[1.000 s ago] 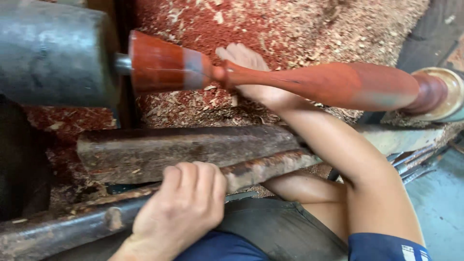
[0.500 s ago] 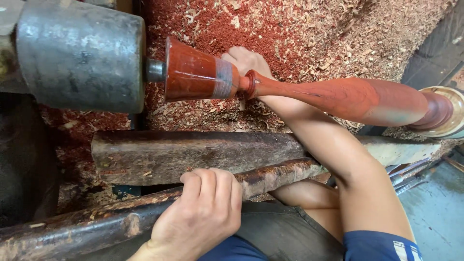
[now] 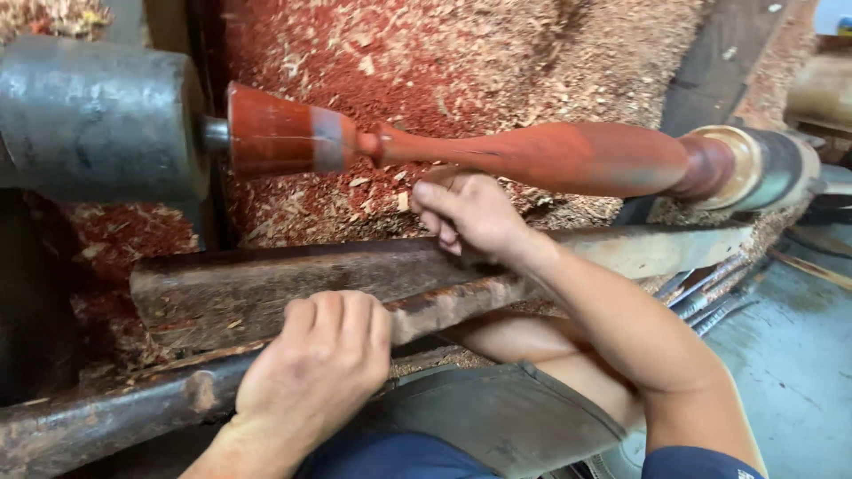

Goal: The person works at a wood lathe, steadying a spinning wooden spindle/baluster and holding a chisel against the rotating wood to shape its profile. They reposition the workpiece, continue chiseling, and finally rub the turned surface by hand.

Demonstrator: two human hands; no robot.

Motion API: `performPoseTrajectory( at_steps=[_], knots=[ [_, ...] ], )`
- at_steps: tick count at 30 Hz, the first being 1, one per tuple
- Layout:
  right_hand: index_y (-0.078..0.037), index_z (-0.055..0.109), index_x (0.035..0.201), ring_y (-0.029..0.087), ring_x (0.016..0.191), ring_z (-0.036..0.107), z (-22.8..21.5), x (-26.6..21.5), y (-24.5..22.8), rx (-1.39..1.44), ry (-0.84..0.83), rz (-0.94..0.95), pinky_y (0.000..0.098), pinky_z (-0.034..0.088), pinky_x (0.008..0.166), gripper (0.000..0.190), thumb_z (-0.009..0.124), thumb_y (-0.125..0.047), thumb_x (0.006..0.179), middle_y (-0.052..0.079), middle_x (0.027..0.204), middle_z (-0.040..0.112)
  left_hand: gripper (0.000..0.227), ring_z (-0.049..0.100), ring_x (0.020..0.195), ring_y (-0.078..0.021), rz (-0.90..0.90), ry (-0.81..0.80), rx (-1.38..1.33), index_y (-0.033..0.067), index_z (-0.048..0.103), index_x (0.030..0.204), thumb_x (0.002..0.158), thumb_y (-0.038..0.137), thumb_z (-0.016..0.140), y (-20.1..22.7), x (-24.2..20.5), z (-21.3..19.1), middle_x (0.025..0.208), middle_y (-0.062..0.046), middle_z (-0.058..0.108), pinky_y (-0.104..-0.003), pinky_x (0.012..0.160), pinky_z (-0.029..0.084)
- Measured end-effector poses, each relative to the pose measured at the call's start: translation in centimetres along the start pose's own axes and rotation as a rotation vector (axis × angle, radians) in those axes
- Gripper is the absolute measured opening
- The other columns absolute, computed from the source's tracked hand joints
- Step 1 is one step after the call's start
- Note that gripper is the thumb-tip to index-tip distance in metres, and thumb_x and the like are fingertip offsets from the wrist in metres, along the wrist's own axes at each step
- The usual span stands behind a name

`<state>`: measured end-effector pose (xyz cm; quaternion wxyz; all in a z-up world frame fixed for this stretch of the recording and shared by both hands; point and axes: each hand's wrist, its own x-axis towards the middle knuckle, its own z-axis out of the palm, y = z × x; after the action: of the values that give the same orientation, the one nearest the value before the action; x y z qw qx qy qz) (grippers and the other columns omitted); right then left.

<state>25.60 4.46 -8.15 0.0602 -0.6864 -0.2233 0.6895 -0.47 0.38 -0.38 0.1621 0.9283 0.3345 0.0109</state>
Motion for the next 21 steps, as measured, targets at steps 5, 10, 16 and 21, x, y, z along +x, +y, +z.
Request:
performPoseTrajectory(
  at_steps=[5,10,16,21],
  knots=[
    [-0.006,0.063,0.085,0.008,0.052,0.043,-0.2,-3.3,2.3,-0.177,-0.033,-0.241,0.0251,0.034,0.046,0.033,0.059,-0.030,0.108,-0.003,0.062,0.050,0.016,0.062,0.067,-0.0175,0.006,-0.018,0.016,0.0091,0.066,0.081,0.076,0.024,0.061,0.4,0.0,0.1,0.071,-0.001,0.060,-0.031,0.057,0.048],
    [-0.002,0.054,0.084,0.013,0.065,0.048,-1.2,-7.3,2.1,-0.452,0.117,-0.557,0.0313,0.044,0.058,0.035,0.058,-0.023,0.112,0.002,0.071,0.051,0.020,0.064,0.068,-0.0181,-0.012,-0.056,-0.001,0.0107,0.067,0.091,0.077,0.024,0.062,0.7,0.4,0.0,0.075,-0.001,0.061,-0.032,0.058,0.050],
    [-0.004,0.063,0.091,0.014,0.070,0.062,-4.1,-8.8,-0.3,-0.574,0.311,-0.867,0.0299,0.052,0.064,0.011,0.066,-0.009,0.100,0.008,0.079,0.063,0.027,0.067,0.075,-0.0219,-0.071,-0.181,-0.020,0.0102,0.067,0.097,0.074,0.025,0.064,0.9,0.7,0.1,0.080,-0.003,0.063,-0.034,0.061,0.053],
    [-0.003,0.067,0.103,0.017,0.081,0.064,-4.9,-5.4,-3.9,-0.748,0.379,-1.251,0.0318,0.054,0.074,0.008,0.072,-0.009,0.104,0.007,0.091,0.066,0.036,0.068,0.076,-0.0237,-0.100,-0.259,-0.077,0.0091,0.068,0.101,0.071,0.030,0.067,1.1,-0.5,1.6,0.081,-0.005,0.064,-0.035,0.063,0.055]
  ],
)
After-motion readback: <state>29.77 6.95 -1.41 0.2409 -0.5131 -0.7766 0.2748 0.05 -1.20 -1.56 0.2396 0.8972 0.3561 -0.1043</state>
